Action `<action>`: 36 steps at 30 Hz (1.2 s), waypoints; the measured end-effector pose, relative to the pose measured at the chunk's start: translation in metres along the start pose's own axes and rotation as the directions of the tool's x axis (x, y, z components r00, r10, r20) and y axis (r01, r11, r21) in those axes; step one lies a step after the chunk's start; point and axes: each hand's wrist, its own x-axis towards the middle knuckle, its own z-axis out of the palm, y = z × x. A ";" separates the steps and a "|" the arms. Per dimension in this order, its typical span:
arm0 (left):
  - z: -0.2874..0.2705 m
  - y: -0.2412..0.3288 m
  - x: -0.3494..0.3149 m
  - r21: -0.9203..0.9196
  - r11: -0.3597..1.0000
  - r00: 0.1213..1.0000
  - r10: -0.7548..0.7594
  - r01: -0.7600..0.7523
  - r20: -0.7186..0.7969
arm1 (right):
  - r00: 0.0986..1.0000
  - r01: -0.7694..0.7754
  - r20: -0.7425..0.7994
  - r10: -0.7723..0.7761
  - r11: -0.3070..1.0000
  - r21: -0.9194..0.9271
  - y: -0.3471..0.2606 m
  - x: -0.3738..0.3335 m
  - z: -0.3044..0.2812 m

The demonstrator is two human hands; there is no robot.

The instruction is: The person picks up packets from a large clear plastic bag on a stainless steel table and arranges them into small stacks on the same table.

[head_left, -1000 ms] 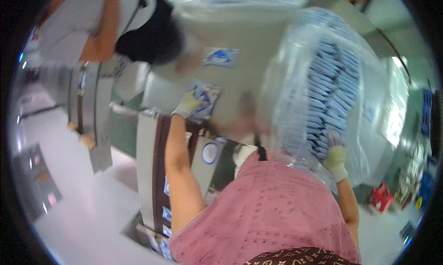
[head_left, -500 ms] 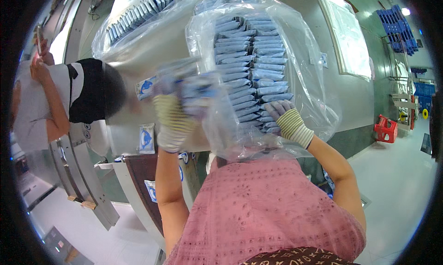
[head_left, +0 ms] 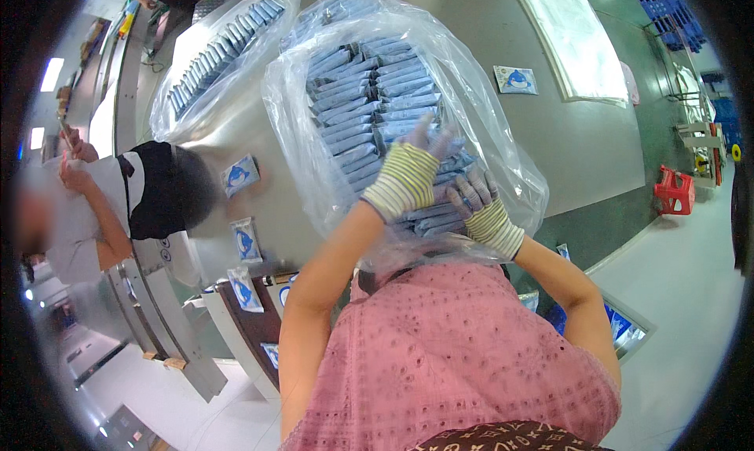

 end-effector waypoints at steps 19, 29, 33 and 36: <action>0.078 -0.037 -0.027 -0.827 0.559 0.869 -0.440 0.068 -0.226 | 0.882 -0.331 -0.024 0.471 0.655 0.679 0.033 0.051 -0.007; 0.080 -0.037 -0.023 -0.901 0.432 0.875 -0.448 0.035 -0.181 | 0.994 0.009 0.105 -0.027 0.986 0.167 0.036 0.098 -0.010; 0.056 -0.041 -0.038 -0.697 0.701 0.892 -0.399 0.147 -0.213 | 0.963 0.013 0.264 -0.048 0.991 0.135 0.034 0.106 -0.004; 0.017 -0.053 -0.070 -0.531 0.838 0.840 -0.372 0.121 -0.395 | 0.932 -0.011 0.362 -0.026 0.995 0.100 0.025 0.110 -0.010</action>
